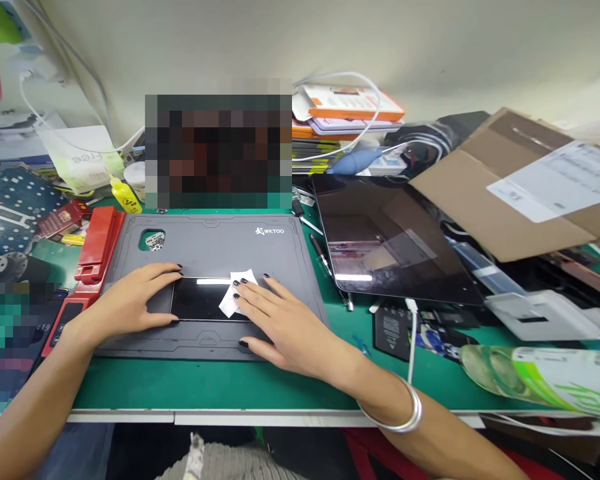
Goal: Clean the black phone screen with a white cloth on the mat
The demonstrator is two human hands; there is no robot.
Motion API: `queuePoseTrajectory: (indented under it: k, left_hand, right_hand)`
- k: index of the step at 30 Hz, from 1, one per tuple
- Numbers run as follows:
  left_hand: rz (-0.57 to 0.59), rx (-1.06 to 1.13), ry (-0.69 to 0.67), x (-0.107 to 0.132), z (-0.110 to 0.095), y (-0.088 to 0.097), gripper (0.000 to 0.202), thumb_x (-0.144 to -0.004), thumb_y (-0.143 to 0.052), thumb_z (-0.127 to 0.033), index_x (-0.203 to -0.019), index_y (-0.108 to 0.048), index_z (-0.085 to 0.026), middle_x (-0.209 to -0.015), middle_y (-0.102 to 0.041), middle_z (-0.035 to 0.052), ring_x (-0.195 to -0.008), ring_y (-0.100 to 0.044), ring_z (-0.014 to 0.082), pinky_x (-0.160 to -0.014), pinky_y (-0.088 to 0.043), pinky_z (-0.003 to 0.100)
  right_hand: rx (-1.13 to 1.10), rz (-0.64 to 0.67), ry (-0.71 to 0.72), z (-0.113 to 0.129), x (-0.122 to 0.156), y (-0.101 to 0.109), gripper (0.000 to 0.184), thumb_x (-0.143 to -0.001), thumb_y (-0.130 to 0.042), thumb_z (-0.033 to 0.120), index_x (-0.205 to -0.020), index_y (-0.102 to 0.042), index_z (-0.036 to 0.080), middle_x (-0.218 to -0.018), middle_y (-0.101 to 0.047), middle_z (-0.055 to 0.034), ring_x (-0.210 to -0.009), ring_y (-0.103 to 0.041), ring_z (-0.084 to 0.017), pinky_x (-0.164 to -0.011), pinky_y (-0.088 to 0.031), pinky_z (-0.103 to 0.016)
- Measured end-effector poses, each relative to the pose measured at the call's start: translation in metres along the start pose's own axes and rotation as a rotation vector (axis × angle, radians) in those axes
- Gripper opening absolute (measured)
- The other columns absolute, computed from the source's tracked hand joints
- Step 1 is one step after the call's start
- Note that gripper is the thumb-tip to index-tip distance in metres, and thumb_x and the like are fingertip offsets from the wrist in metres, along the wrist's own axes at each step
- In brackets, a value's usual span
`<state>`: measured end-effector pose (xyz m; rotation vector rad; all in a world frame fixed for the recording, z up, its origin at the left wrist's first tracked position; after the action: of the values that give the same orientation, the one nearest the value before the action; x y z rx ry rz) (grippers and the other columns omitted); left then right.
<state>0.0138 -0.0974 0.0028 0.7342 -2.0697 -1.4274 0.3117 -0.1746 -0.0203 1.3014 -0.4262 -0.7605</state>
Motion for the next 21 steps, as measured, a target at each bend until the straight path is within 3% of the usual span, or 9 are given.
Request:
queuePoseTrajectory:
  k: [9, 21]
  left_hand:
    - [-0.011, -0.018, -0.009, -0.0014, 0.0011, -0.0004, 0.061, -0.082, -0.071, -0.043, -0.134, -0.052, -0.018, -0.147, -0.048, 0.0142, -0.133, -0.047, 0.0311, -0.112, -0.040, 0.048]
    - [-0.021, -0.009, -0.018, -0.0021, 0.0035, -0.0023, 0.062, -0.081, -0.072, -0.043, -0.134, -0.053, -0.016, -0.146, -0.049, 0.0139, -0.132, -0.048, 0.0308, -0.112, -0.041, 0.047]
  right_hand:
    - [-0.026, 0.030, 0.073, 0.0009, 0.0002, -0.0004, 0.052, -0.092, -0.057, 0.030, -0.140, -0.049, 0.010, -0.150, -0.046, -0.0159, -0.142, -0.039, -0.029, -0.118, -0.031, -0.057]
    - [-0.019, -0.022, 0.015, -0.0060, -0.0011, -0.0021, 0.051, -0.092, -0.058, 0.028, -0.140, -0.050, 0.014, -0.153, -0.043, -0.0147, -0.143, -0.037, -0.029, -0.118, -0.031, -0.057]
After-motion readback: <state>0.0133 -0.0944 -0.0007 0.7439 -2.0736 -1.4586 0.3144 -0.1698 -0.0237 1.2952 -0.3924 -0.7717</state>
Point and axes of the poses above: each hand's wrist, its own x-axis away from the middle knuckle, its own y-axis out of the back of the hand, z = x × y, the point moved 1 cm from there along -x, towards the middle knuckle
